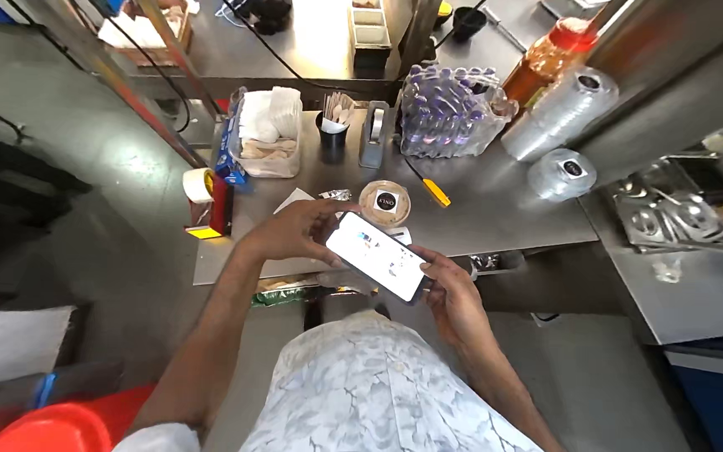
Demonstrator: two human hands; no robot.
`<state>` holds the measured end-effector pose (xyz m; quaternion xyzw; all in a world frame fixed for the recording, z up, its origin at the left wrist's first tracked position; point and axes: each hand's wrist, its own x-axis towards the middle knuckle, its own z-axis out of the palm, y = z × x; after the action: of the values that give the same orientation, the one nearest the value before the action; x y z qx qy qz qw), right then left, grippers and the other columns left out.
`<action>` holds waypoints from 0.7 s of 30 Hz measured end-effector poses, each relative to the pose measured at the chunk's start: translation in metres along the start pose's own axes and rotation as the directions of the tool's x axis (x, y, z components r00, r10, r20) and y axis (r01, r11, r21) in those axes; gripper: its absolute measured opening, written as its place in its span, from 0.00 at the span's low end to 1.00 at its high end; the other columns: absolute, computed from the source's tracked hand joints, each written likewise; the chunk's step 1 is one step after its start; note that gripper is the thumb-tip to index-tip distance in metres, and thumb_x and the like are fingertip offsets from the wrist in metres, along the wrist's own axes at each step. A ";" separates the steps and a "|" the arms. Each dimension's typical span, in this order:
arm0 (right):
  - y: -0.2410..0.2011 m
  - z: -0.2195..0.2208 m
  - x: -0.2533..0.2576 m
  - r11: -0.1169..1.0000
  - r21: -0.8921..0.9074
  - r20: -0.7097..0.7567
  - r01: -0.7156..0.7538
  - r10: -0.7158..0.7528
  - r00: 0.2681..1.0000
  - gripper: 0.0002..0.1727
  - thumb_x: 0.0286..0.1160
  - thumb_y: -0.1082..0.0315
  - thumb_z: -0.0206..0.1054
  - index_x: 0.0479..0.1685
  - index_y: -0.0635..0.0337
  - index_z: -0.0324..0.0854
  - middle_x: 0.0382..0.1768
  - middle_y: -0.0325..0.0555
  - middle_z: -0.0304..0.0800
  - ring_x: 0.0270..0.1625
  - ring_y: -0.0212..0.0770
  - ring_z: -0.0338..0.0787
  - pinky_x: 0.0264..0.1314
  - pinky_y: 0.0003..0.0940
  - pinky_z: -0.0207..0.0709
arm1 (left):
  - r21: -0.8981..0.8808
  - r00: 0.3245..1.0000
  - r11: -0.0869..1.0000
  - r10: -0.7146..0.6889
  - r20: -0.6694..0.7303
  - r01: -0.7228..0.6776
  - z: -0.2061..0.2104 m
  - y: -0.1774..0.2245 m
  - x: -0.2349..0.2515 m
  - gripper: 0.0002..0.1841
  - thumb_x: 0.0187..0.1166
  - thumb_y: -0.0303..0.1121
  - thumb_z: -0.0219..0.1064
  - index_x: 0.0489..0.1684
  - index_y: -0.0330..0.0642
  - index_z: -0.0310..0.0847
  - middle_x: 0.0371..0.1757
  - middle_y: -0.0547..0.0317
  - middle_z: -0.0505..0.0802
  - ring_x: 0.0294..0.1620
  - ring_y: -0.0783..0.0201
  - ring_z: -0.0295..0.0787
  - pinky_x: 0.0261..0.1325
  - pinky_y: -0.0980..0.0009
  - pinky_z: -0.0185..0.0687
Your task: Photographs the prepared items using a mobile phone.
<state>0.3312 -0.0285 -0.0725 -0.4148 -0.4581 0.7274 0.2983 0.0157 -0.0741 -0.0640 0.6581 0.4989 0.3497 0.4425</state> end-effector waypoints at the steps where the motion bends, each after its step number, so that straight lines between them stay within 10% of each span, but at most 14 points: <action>1: -0.003 0.000 0.001 0.999 -0.028 -0.001 0.016 -0.016 1.000 0.22 0.86 0.64 0.53 0.71 0.58 0.82 0.53 0.53 0.93 0.43 0.40 0.93 0.43 0.34 0.88 | -0.014 1.000 1.000 0.002 -0.021 -0.002 0.003 0.000 -0.002 0.48 0.52 0.38 0.90 0.83 0.52 0.73 0.40 0.58 0.92 0.35 0.67 0.89 0.41 0.70 0.90; 21: -0.002 0.004 0.006 0.993 -0.112 0.056 0.033 -0.027 0.998 0.22 0.86 0.65 0.49 0.68 0.58 0.85 0.45 0.47 0.94 0.34 0.31 0.90 0.34 0.25 0.85 | -0.148 1.000 0.989 -0.022 0.010 0.023 -0.006 -0.010 -0.011 0.48 0.51 0.28 0.89 0.84 0.45 0.72 0.45 0.52 0.93 0.39 0.63 0.92 0.43 0.70 0.92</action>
<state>0.3251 -0.0245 -0.0720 -0.4040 -0.5127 0.7068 0.2727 0.0035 -0.0823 -0.0713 0.6192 0.4770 0.3781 0.4961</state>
